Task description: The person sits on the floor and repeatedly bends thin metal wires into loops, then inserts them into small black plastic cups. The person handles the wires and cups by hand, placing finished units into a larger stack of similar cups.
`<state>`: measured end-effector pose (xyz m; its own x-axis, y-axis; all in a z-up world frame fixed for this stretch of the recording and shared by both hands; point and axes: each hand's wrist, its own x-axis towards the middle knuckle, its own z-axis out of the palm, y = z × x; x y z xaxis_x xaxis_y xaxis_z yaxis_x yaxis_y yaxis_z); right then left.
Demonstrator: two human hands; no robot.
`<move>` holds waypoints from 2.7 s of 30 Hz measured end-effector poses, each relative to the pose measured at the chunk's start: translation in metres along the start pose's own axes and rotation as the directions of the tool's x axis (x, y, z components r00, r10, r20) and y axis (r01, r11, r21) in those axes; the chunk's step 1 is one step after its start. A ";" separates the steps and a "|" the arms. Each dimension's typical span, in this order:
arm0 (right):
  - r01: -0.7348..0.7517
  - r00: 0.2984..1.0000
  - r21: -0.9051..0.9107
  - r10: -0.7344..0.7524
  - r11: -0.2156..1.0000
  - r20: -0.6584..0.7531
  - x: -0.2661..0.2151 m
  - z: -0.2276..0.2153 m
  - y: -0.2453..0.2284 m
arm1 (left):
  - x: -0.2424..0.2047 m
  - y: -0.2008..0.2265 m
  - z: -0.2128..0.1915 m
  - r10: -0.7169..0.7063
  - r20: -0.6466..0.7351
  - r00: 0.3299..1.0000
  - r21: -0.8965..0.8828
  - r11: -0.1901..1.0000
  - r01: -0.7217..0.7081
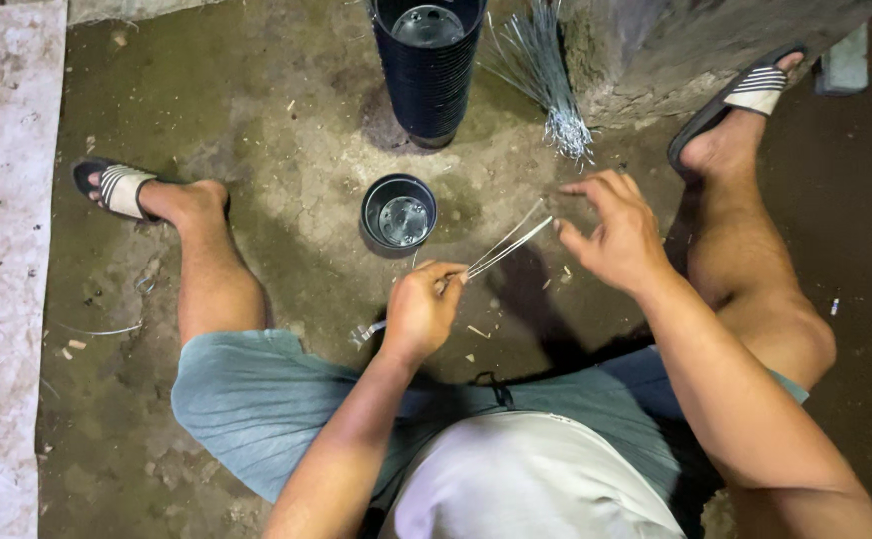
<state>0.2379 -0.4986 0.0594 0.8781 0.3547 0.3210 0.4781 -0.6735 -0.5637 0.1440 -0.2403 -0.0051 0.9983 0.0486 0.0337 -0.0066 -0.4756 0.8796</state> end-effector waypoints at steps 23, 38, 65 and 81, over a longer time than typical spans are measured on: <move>-0.461 0.885 0.494 0.342 0.737 0.316 -0.078 0.072 -0.030 | 0.011 0.001 0.002 -0.349 -0.241 0.906 -0.803 0.595 0.016; -0.376 0.924 0.531 0.264 0.759 0.277 -0.023 0.054 -0.068 | 0.015 0.037 -0.003 -0.207 -0.109 0.972 -0.745 0.665 0.058; -0.447 0.844 0.374 0.245 0.813 0.477 -0.011 0.032 -0.062 | 0.052 0.022 -0.024 -0.198 -0.214 0.957 -0.736 0.676 -0.025; -0.383 0.899 0.398 0.239 0.834 0.366 -0.017 0.019 -0.059 | 0.045 0.020 -0.040 -0.186 -0.174 0.967 -0.759 0.651 -0.011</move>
<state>0.1953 -0.4527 0.0726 0.9101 0.3953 -0.1246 0.0683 -0.4396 -0.8956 0.1861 -0.2127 0.0325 0.9563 0.2885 -0.0483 -0.0603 0.3560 0.9326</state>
